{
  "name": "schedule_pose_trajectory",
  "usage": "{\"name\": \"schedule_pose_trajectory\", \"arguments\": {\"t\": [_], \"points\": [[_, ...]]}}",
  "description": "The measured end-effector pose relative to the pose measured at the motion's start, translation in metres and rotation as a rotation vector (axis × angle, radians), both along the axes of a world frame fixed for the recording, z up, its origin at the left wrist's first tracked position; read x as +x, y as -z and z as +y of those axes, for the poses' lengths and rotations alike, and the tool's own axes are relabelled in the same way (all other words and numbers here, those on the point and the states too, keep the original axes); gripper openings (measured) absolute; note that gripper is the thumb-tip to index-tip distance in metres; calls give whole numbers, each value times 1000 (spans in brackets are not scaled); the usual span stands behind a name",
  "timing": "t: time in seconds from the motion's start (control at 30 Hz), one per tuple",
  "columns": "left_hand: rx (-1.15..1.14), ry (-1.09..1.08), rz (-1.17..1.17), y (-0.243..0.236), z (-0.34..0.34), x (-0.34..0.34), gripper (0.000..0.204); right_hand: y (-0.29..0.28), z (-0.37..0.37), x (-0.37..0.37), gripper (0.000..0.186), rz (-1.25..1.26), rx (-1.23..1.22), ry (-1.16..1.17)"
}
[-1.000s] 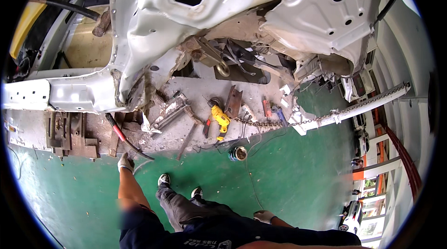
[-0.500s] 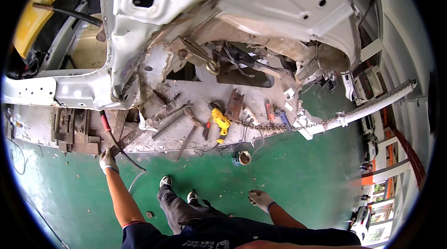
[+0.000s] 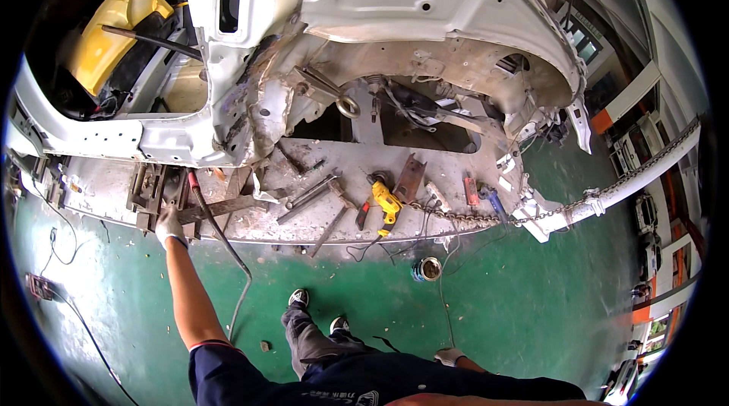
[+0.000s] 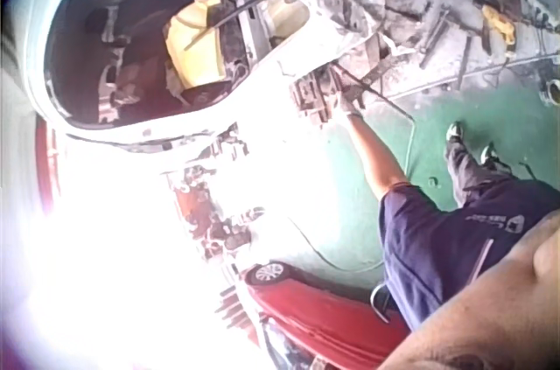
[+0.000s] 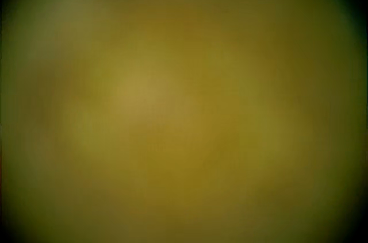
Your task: The person removes a metal panel from a car's front frame, then uses a hammer and chisel to break up rust and sealant. They later use an angle grinder to cut and smooth the metal frame while another person stands nearby.
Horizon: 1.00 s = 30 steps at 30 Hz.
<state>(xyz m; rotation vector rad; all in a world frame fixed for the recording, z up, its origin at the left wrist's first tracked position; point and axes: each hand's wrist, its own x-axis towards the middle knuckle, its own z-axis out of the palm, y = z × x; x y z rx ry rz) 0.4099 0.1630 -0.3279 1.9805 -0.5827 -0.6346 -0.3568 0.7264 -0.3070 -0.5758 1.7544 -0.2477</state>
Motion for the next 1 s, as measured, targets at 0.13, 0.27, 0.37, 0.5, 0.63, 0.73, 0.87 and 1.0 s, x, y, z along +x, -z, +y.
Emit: {"name": "schedule_pose_trajectory", "arguments": {"t": [0.13, 0.27, 0.37, 0.5, 0.63, 0.73, 0.87, 1.0], "points": [[-259, -41, 279, -34, 10, 27, 41, 0, -11, -4, 14, -80, 49, 558], [-218, -10, 117, -57, 24, 12, 46, 4, -37, 16, 19, -186, 66, 733], [-291, -19, 141, -96, 20, -20, 52, 21, -41, 23, 22, -254, 91, 727], [-610, 153, 97, -192, 26, -55, 44, 58, -32, 15, 13, -540, 77, 785], [-598, 276, 119, -303, 80, -92, 27, 75, -39, 18, 15, -333, 104, 751], [-463, 393, -282, -367, 125, -139, 24, 56, -84, 42, 12, -98, -42, 284], [-650, 600, -535, -414, 173, -203, 16, -11, -193, 110, 28, 349, -654, -402], [-684, 524, -112, -437, 195, -216, 21, -105, -292, 183, 60, 110, -1014, -405]]}}
